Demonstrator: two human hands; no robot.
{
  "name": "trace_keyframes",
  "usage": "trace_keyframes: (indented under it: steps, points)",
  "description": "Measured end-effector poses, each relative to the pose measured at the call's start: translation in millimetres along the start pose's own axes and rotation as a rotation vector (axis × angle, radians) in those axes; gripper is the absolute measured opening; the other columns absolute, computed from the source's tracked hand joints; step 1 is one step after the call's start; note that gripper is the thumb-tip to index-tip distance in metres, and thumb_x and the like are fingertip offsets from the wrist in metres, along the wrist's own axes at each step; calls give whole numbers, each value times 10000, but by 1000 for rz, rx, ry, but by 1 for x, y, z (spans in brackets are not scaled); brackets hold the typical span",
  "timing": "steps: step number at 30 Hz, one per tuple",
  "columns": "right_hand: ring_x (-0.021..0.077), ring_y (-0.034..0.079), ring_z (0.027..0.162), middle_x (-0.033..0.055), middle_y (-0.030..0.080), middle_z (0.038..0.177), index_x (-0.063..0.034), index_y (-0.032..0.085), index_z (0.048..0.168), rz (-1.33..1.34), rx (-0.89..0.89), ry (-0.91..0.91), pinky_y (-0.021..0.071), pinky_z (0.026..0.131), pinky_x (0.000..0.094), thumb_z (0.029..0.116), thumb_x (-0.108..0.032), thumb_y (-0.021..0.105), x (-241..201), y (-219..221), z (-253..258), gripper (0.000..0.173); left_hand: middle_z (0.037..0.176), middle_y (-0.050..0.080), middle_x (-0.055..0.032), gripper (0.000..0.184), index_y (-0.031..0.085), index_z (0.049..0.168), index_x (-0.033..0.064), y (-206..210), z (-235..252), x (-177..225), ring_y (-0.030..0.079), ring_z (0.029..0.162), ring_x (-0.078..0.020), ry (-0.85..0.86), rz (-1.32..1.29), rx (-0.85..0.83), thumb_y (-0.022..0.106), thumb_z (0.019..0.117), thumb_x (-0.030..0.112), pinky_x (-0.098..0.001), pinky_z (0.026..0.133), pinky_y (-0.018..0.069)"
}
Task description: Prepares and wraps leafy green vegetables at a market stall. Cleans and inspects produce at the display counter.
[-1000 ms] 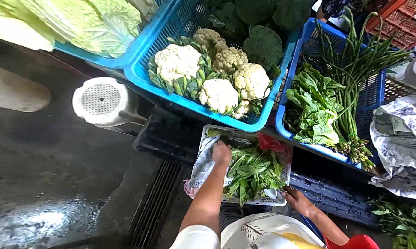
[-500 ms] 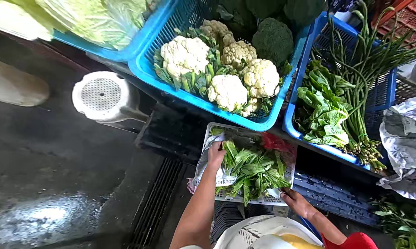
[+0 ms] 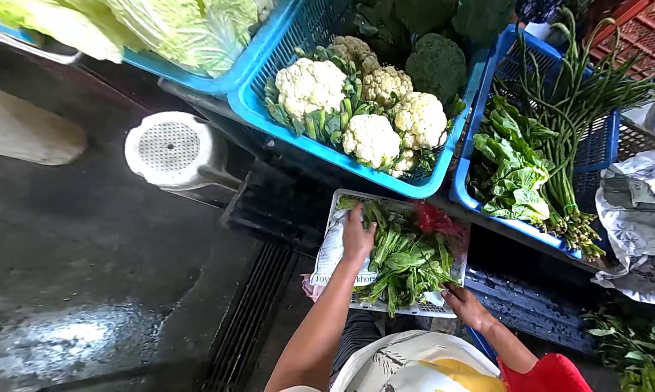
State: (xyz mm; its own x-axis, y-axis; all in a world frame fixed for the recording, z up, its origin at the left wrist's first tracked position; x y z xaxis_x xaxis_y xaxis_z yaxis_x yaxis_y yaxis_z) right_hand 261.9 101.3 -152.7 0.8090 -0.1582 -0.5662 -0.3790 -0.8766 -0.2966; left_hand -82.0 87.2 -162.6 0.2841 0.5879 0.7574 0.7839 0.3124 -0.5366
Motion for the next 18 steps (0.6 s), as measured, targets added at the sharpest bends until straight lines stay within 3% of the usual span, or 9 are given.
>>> trace_keyframes:
  steps: [3,5,7,8,10,13,18]
  points:
    - [188,595,784,106,642,966,-64,557,1396,19,37,-2,517,776,412,1067,-409,441,2,2,-2,491,1475,518,-230,576,511,1472,58,64,-16,-10,490,1375,-416,120,345,-318,673,973,297,-607,1113,420]
    - [193,604,801,109,644,971,-60,567,1372,16,41,0,519,792,417,1066,-413,444,3,4,-4,483,1529,467,-230,703,433,1540,70,112,-41,-31,404,1431,-448,230,569,-538,711,940,307,-670,1136,323]
    - [203,621,843,121,657,1013,-61,566,1382,12,37,7,522,827,425,1062,-416,452,2,6,-7,492,1503,481,-249,710,346,1585,68,139,-62,-53,430,1407,-460,304,723,-633,663,952,127,-685,1148,279]
    - [199,616,833,114,653,1005,-67,563,1386,12,39,8,520,816,421,1059,-421,452,2,6,-9,495,1441,529,-252,622,380,1561,66,142,-68,-58,481,1358,-450,318,758,-639,578,972,37,-666,1134,304]
    - [198,619,834,114,659,1015,-71,553,1405,25,39,9,522,819,417,1061,-417,453,3,4,-12,498,1367,594,-233,511,507,1472,91,134,-70,-54,542,1301,-425,279,712,-642,520,970,-5,-626,1119,350]
    - [176,604,800,96,649,976,-73,552,1404,64,53,5,518,790,397,1057,-420,455,13,4,-13,500,1430,583,-181,455,607,1408,127,97,-53,-39,532,1347,-379,149,487,-615,576,956,76,-592,1125,410]
    - [175,589,778,95,639,968,-71,553,1393,119,66,8,512,765,395,1062,-413,460,23,3,-11,484,1383,609,-219,431,608,1398,82,17,-11,-25,558,1320,-381,-1,313,-435,605,968,104,-588,1121,414]
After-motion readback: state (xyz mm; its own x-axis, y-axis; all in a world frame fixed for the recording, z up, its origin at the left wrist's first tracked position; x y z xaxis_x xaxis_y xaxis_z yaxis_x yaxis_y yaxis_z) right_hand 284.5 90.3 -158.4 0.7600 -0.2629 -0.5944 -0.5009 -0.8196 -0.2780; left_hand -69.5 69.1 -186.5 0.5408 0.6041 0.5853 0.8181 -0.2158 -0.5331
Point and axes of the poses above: each hand's wrist, its own z-axis towards the middle knuckle, its own y-axis out of the palm, x = y × z, the point moved 3 cm from there along z, towards the middle knuckle
